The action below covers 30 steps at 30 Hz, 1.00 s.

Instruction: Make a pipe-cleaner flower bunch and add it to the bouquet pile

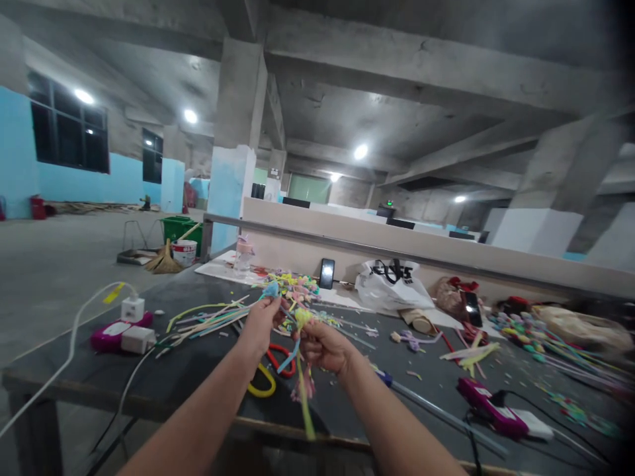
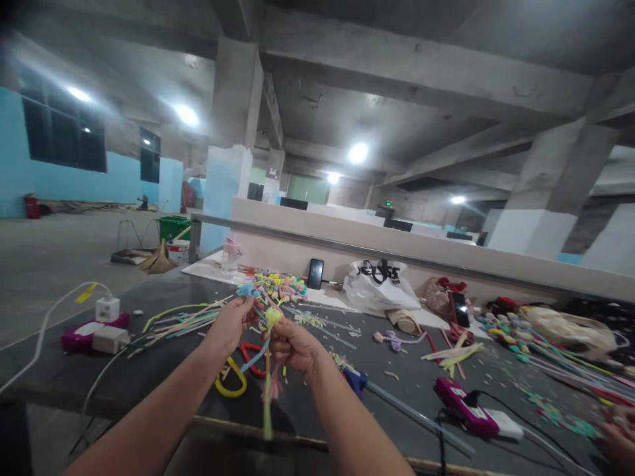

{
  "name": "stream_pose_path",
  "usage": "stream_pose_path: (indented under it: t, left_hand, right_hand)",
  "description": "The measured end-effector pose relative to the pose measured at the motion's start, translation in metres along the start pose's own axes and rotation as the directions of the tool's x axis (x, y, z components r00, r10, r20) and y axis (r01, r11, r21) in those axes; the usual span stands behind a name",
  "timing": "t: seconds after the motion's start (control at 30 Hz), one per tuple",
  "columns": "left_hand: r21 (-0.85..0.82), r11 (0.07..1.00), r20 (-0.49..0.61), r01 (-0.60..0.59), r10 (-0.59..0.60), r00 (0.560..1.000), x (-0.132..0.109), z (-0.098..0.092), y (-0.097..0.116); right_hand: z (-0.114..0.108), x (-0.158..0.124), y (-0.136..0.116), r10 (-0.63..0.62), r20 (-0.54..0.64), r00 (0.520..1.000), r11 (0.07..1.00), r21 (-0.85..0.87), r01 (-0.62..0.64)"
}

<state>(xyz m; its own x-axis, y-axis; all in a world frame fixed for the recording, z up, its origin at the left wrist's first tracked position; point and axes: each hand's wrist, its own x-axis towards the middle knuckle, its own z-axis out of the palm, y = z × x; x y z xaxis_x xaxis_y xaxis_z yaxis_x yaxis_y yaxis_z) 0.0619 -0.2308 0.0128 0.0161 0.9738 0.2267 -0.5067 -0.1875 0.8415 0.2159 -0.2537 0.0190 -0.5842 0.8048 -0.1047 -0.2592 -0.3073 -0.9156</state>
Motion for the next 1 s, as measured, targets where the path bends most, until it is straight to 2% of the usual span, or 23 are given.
stream_pose_path:
  t: [0.1,0.23,0.43,0.53,0.67,0.8,0.9,1.0]
  left_hand:
    - [-0.062,0.994,-0.086,0.092,-0.097,0.991,0.005,-0.019,-0.013]
    - [-0.116,0.982,-0.152,0.148,-0.165,0.974,0.004,-0.037,-0.026]
    - [-0.135,0.979,-0.155,0.153,-0.173,0.973,0.016,-0.036,-0.04]
    - [-0.135,0.983,-0.198,0.124,-0.149,0.969,0.025,-0.037,-0.045]
    - [-0.129,0.992,-0.322,0.0,-0.042,0.946,0.042,-0.048,-0.044]
    - [-0.053,0.983,-0.415,-0.176,0.139,0.899,0.052,-0.06,-0.025]
    - [0.066,0.954,-0.366,-0.291,0.295,0.883,0.039,-0.061,0.0]
    - [0.214,0.924,-0.213,-0.318,0.362,0.907,0.009,-0.056,0.019]
  right_hand:
    - [-0.003,0.006,0.014,-0.053,-0.006,0.999,0.996,0.067,0.053]
    - [-0.003,0.014,0.029,-0.067,-0.009,0.998,0.994,0.09,0.067]
    - [-0.023,0.033,0.031,0.034,-0.052,0.998,0.994,0.107,-0.028]
    - [-0.038,0.037,0.031,0.056,-0.095,0.994,0.987,0.156,-0.04]
    - [-0.052,0.035,0.035,0.076,-0.168,0.983,0.973,0.228,-0.036]
    - [-0.058,0.037,0.038,0.102,-0.232,0.967,0.963,0.268,-0.038]
    - [-0.057,0.04,0.037,0.14,-0.287,0.948,0.964,0.257,-0.065]
    - [-0.053,0.04,0.033,0.154,-0.325,0.933,0.969,0.233,-0.079]
